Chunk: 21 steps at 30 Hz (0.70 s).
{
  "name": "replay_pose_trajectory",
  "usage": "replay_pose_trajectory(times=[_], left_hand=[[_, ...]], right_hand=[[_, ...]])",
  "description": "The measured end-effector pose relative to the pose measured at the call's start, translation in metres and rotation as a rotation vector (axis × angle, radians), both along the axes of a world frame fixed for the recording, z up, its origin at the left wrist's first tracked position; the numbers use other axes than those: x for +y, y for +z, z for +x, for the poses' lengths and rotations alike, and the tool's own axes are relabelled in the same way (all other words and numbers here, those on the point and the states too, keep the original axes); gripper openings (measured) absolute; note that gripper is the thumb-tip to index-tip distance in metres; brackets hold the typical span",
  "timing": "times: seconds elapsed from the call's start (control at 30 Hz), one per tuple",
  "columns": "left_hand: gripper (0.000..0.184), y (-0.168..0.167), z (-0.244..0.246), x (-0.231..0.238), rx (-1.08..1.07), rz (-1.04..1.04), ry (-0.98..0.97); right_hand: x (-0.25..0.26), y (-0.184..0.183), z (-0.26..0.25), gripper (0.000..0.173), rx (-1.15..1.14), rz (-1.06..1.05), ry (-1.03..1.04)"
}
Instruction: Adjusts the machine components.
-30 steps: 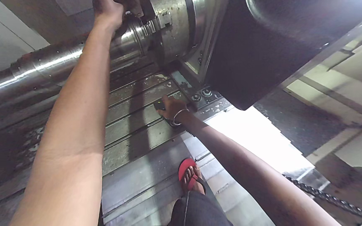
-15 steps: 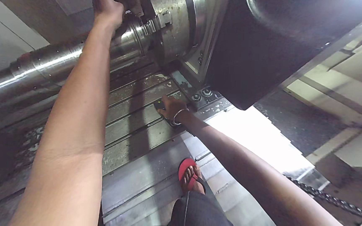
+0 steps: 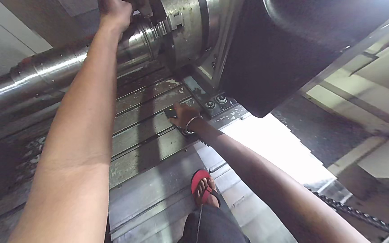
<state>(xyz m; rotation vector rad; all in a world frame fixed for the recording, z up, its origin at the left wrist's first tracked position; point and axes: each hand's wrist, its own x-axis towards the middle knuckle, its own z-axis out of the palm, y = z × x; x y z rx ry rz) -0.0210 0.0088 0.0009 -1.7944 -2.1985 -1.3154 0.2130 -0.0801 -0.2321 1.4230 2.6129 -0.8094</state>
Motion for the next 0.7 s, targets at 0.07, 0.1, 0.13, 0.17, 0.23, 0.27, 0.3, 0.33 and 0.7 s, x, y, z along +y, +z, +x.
replay_pose_trajectory(times=[0.07,0.1,0.13,0.17,0.23,0.27,0.3,0.33,0.7], left_hand=[[0.025,0.001,0.001,-0.001,-0.007,0.003,-0.009],[0.025,0.001,0.001,-0.001,-0.004,0.005,-0.014],[0.025,0.001,0.002,-0.002,0.002,0.006,-0.013],[0.025,0.002,0.003,-0.003,0.003,0.000,-0.011],[0.027,0.003,0.005,-0.005,-0.019,-0.017,-0.005],[0.027,0.003,0.006,-0.005,-0.030,-0.016,-0.005],[0.026,0.002,0.006,-0.004,-0.035,-0.006,-0.007],[0.026,0.002,0.005,-0.004,-0.036,0.008,-0.007],[0.018,0.005,0.007,-0.009,-0.023,0.049,-0.034]], right_hand=[[0.001,-0.001,0.000,0.072,0.005,0.003,0.000],[0.001,-0.002,0.000,0.072,0.008,0.005,0.001],[0.002,-0.002,0.000,0.072,0.010,0.008,0.003],[0.002,-0.002,0.000,0.072,0.011,0.010,0.004],[0.001,-0.002,0.001,0.074,0.009,0.007,0.005],[0.002,-0.001,0.001,0.075,0.009,0.006,0.006],[0.002,-0.001,0.001,0.077,0.007,0.007,0.009],[0.002,-0.001,0.001,0.079,0.002,0.005,0.014],[0.003,0.001,0.004,0.080,0.016,-0.002,0.022]])
